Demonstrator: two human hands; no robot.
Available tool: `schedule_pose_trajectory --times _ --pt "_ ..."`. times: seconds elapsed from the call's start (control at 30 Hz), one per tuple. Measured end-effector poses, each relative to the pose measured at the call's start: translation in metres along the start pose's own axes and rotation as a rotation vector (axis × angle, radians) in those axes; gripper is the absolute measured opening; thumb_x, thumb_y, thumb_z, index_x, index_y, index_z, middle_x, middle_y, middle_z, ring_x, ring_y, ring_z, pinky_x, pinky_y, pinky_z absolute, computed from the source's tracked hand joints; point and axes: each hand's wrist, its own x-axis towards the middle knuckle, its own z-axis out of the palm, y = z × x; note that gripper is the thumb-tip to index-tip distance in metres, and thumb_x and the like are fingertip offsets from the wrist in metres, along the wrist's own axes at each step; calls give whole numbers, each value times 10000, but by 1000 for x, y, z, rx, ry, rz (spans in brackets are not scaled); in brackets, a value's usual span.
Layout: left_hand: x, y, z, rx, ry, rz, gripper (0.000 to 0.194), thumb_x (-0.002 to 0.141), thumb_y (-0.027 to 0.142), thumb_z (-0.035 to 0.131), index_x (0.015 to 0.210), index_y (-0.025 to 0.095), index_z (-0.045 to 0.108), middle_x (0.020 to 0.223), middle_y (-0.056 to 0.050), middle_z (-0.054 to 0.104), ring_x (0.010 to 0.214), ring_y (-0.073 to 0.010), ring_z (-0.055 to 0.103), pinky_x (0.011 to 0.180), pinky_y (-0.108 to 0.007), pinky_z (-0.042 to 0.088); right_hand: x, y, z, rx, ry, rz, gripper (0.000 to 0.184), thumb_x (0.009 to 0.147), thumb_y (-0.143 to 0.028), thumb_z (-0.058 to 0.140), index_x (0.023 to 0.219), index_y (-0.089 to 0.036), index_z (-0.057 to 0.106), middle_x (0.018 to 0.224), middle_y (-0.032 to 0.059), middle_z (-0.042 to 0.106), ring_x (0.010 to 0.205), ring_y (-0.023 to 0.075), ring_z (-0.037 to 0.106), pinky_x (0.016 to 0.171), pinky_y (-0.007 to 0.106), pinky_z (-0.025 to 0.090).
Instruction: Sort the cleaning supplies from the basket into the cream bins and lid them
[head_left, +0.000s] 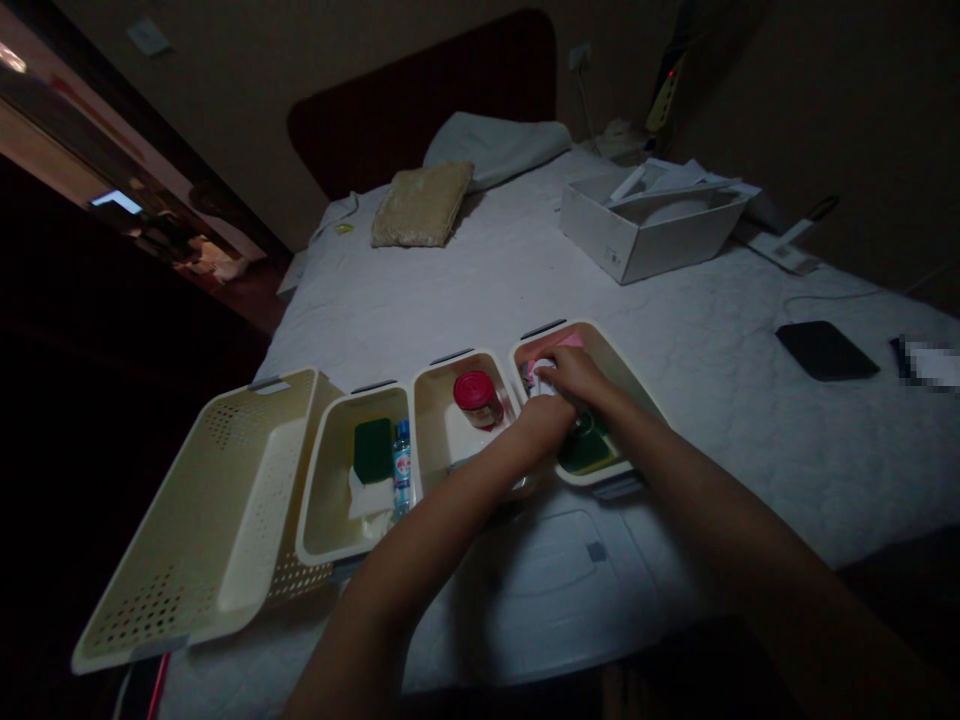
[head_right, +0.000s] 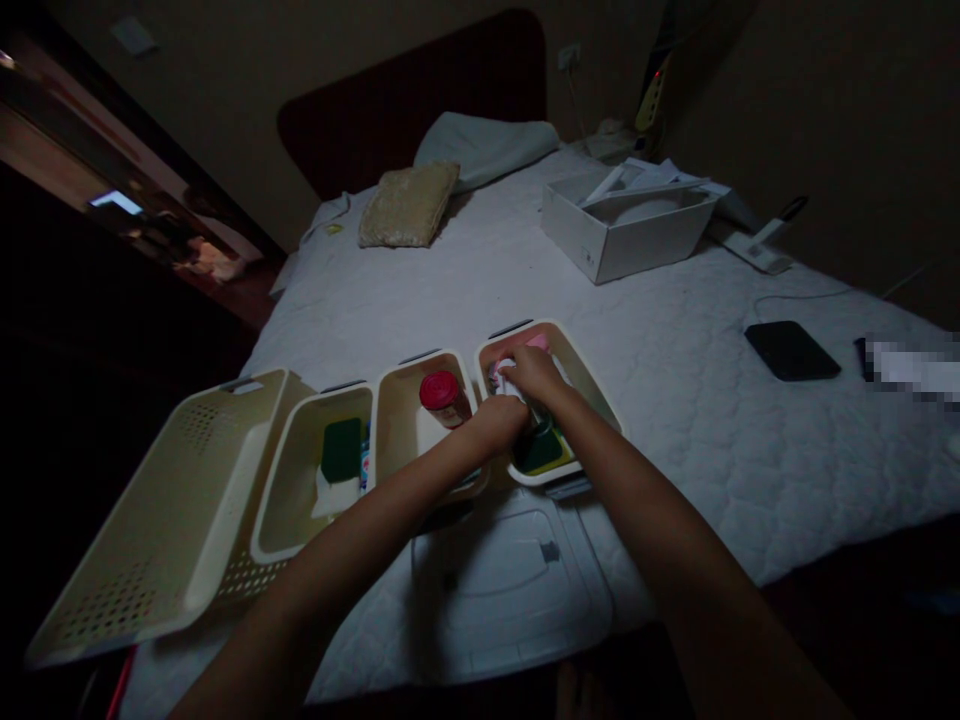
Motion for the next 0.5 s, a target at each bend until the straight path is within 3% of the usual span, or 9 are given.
schedule_pose_trajectory --times 0.27,0.4,0.5 --pt "-1 -4 -4 -30 -39 23 262 887 110 462 1019 98 688 930 -148 714 922 -213 695 827 -306 552 1 -5 -2 -8 -32 -34 206 831 -190 602 997 -145 715 1036 86 723 982 201 638 836 273 446" --pt "-1 -2 -6 -12 -45 23 244 879 109 483 1016 101 685 934 -148 714 923 -209 696 828 -304 552 3 2 -5 -6 -47 -113 160 830 -188 599 924 -147 721 966 79 725 915 186 637 817 269 446" --pt "-1 -1 -6 -10 -38 35 240 873 110 491 1013 105 685 919 -143 716 923 -207 695 834 -304 551 1 9 -9 -40 -3 -89 182 816 -218 620 964 -148 701 992 85 713 920 195 626 808 278 440"
